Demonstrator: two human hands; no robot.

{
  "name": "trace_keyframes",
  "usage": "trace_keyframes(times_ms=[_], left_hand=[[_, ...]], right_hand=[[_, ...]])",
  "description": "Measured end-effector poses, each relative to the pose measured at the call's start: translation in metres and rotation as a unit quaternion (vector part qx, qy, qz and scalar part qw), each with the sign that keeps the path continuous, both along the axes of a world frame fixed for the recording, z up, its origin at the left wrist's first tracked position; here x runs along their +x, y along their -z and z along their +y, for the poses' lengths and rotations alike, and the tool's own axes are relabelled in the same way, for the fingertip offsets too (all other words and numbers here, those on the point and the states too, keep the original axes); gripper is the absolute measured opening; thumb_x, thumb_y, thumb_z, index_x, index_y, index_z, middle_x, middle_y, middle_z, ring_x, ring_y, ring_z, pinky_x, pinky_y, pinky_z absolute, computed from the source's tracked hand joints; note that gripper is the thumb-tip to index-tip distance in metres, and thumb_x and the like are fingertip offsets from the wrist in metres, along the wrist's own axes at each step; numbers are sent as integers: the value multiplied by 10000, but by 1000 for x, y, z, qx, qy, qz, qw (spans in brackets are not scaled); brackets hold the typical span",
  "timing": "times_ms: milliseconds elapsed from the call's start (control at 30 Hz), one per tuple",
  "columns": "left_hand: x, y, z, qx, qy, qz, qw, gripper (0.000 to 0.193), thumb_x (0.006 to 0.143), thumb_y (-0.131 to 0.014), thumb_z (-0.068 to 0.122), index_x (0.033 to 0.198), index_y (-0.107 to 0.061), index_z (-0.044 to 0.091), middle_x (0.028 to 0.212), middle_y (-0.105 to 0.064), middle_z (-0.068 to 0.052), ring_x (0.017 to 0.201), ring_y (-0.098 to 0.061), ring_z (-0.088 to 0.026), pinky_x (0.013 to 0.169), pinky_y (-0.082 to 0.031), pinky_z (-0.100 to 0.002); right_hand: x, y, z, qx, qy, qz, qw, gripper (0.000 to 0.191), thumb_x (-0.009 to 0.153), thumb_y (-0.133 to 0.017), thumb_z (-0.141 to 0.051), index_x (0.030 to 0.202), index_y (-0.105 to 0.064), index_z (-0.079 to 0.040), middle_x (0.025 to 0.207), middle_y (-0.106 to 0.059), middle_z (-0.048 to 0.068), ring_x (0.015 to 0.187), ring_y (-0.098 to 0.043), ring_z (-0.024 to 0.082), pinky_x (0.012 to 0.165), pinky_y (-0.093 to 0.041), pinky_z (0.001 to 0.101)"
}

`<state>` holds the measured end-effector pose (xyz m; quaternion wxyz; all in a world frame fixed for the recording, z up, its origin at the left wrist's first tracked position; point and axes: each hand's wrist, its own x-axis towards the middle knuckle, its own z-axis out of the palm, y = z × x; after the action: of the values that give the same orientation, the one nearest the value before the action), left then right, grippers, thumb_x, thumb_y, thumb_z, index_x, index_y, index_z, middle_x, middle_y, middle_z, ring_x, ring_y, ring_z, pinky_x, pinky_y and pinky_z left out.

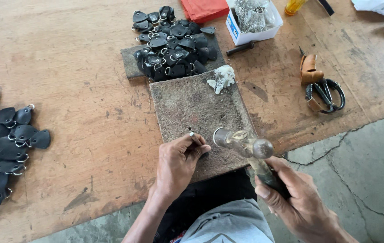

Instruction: The person attaches metal split rings to black key fobs one at a time, placing each fob on a wooden block, inserting a pin, and hammering it with a small mallet to secure the ring. Finished keychains accumulate in a pile, and the person finally gathers them and closes the box of rings.

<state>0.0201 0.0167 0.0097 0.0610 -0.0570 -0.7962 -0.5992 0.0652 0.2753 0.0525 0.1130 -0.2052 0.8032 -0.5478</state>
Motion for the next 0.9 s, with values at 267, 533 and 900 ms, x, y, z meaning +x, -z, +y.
trace_keyframes(times_ms=[267, 533, 900], left_hand=[[5, 3, 6, -80, 19, 97, 992, 109, 870, -755, 14, 930, -664, 13, 836, -717, -109, 705, -712, -255, 592, -551, -357], [10, 5, 10, -148, 4, 158, 976, 183, 826, -764, -1, 970, -657, 39, 871, -698, -124, 794, -704, -342, 647, -556, -425], [11, 4, 13, -144, -8, 150, 978, 134, 865, -753, 40, 972, -673, 49, 870, -705, -107, 783, -706, -328, 643, -560, -416]], right_hand=[[-12, -6, 12, 179, 6, 33, 983, 276, 1017, -541, -318, 1219, -546, -130, 724, -443, 1, 597, -454, 100, 520, -458, 283], [-26, -15, 14, 132, 58, -113, 983, 474, 1039, -532, -312, 1485, -496, -158, 716, -486, 22, 584, -475, 103, 480, -488, 270], [-22, -111, 4, -300, 43, 119, 946, 409, 1084, -581, -343, 1425, -522, -124, 866, -604, 44, 634, -549, 114, 560, -525, 289]])
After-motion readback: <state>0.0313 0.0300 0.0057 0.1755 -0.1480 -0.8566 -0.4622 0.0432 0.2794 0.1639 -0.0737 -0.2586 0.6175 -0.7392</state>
